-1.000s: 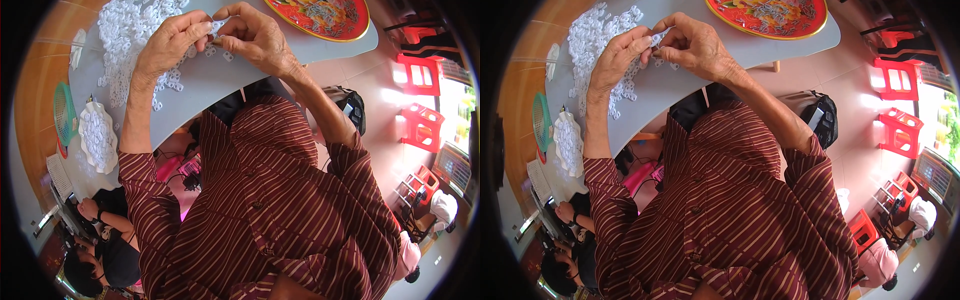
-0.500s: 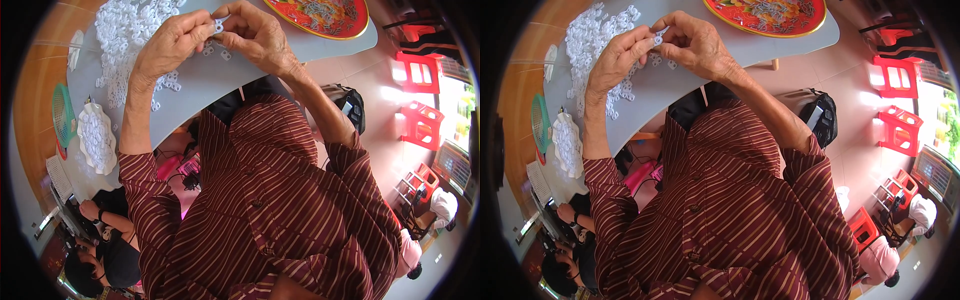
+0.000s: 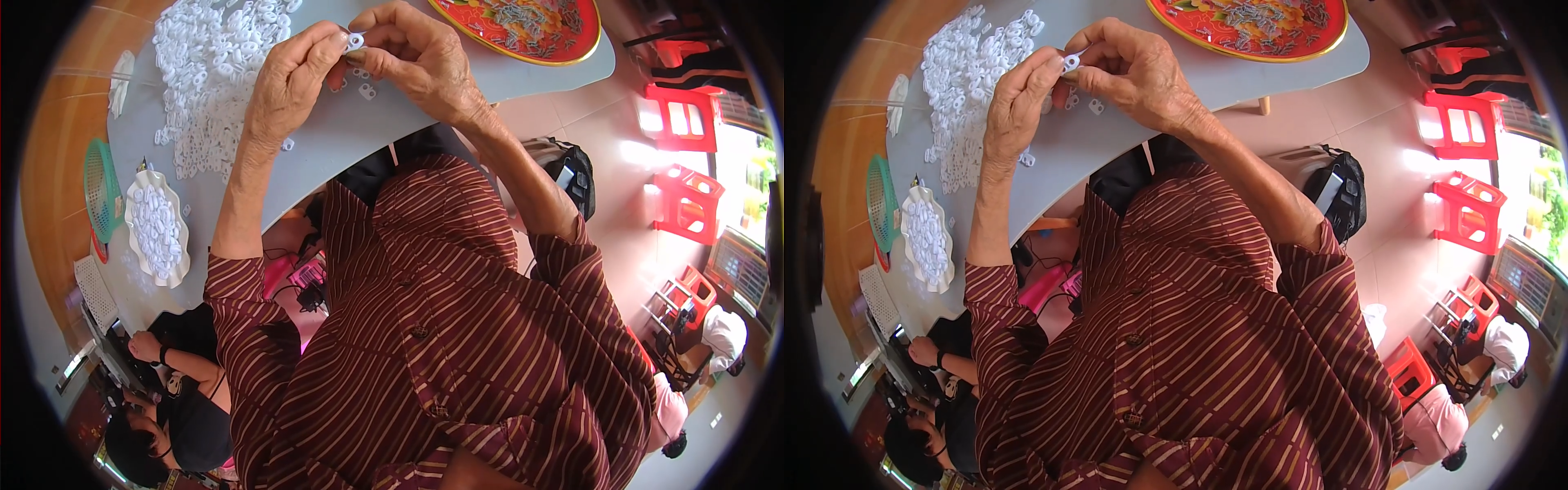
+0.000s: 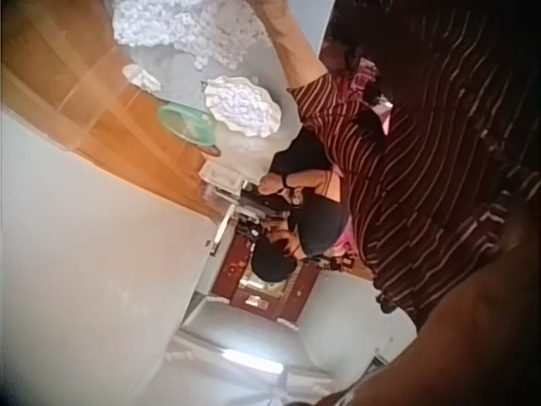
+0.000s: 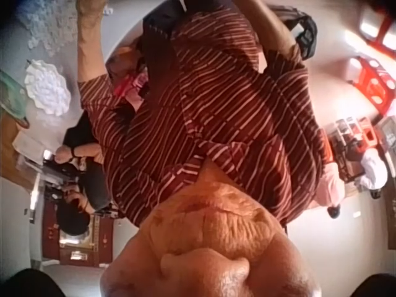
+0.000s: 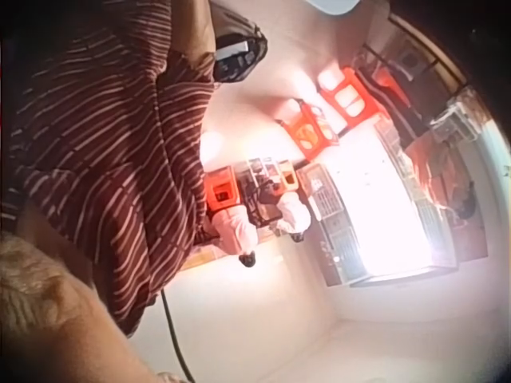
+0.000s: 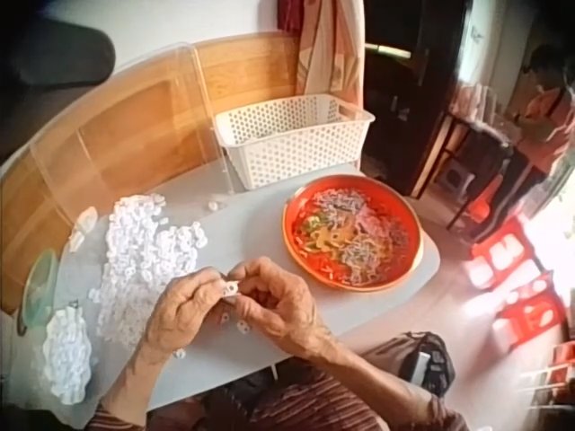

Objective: Assembling small white plastic components by hand at a table.

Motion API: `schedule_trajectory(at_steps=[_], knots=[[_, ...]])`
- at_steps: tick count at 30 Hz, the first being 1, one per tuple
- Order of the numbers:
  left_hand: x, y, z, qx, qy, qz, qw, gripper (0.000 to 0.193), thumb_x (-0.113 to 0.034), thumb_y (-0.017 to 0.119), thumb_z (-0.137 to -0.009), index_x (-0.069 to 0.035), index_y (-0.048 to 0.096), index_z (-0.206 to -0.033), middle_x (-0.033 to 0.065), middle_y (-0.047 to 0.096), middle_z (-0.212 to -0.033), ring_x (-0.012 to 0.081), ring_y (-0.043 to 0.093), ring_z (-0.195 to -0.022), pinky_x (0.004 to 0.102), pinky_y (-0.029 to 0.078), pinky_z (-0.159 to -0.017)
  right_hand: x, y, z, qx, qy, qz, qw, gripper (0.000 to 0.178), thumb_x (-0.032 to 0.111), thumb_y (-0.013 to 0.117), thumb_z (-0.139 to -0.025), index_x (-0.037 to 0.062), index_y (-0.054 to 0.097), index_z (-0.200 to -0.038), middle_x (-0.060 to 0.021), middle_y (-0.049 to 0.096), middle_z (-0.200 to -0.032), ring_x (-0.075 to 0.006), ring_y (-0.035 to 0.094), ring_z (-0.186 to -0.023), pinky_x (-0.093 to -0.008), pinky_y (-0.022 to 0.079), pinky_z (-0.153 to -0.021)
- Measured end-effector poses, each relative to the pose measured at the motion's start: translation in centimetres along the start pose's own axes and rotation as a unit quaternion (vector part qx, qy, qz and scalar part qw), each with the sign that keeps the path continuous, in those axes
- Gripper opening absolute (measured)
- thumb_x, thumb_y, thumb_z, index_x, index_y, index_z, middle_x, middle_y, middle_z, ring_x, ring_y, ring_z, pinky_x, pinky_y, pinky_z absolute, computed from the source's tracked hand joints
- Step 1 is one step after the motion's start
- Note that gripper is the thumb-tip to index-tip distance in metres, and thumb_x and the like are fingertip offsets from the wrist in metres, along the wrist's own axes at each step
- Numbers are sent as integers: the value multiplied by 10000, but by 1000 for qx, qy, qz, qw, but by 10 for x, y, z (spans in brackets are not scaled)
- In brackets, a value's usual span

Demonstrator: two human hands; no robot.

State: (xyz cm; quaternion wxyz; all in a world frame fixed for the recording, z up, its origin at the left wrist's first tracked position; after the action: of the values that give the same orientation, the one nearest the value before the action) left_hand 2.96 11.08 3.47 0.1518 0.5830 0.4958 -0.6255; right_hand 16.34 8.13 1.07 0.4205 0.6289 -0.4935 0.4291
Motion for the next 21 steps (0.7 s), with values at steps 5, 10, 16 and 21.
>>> schedule_trajectory(at_steps=[5,10,16,21], knots=[[3,-1,2,-45,-20,-36,998,301,-293,493,-960,-14,602,-933,37,533,-629,103,497,-593,259,406,-544,-1,0,1,8,10,26,1000,259,94,649,-860,-19,542,-1067,-41,632,-778,-67,589,-734,-216,483,-647],[2,-2,3,-25,-10,-19,999,297,-288,477,-964,-17,596,-941,38,527,-632,110,497,-593,265,412,-548,1,-1,2,-12,12,-5,1000,255,102,654,-859,-16,548,-1059,-36,625,-764,-67,587,-722,-212,480,-635],[3,-2,5,-35,-1,-20,999,298,-289,465,-962,-17,587,-941,35,522,-639,114,497,-594,263,413,-558,3,3,0,8,17,41,999,305,130,678,-848,-21,542,-1075,-60,643,-788,-86,613,-735,-220,498,-655],[10,-4,6,-57,-39,14,997,300,-298,486,-945,-14,581,-918,27,524,-644,105,497,-594,258,411,-554,11,4,1,-13,-26,118,993,338,139,737,-784,-7,578,-1044,-51,632,-754,-93,613,-700,-233,519,-645]])
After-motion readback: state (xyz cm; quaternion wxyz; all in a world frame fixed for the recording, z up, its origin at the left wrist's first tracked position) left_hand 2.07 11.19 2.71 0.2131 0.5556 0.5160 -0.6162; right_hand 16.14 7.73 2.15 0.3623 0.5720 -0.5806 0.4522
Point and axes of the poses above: each hand's wrist, its own z-axis away from the middle knuckle, its own y-axis out of the palm, x = y × z, the point moved 6 cm from there along -z, towards the middle knuckle
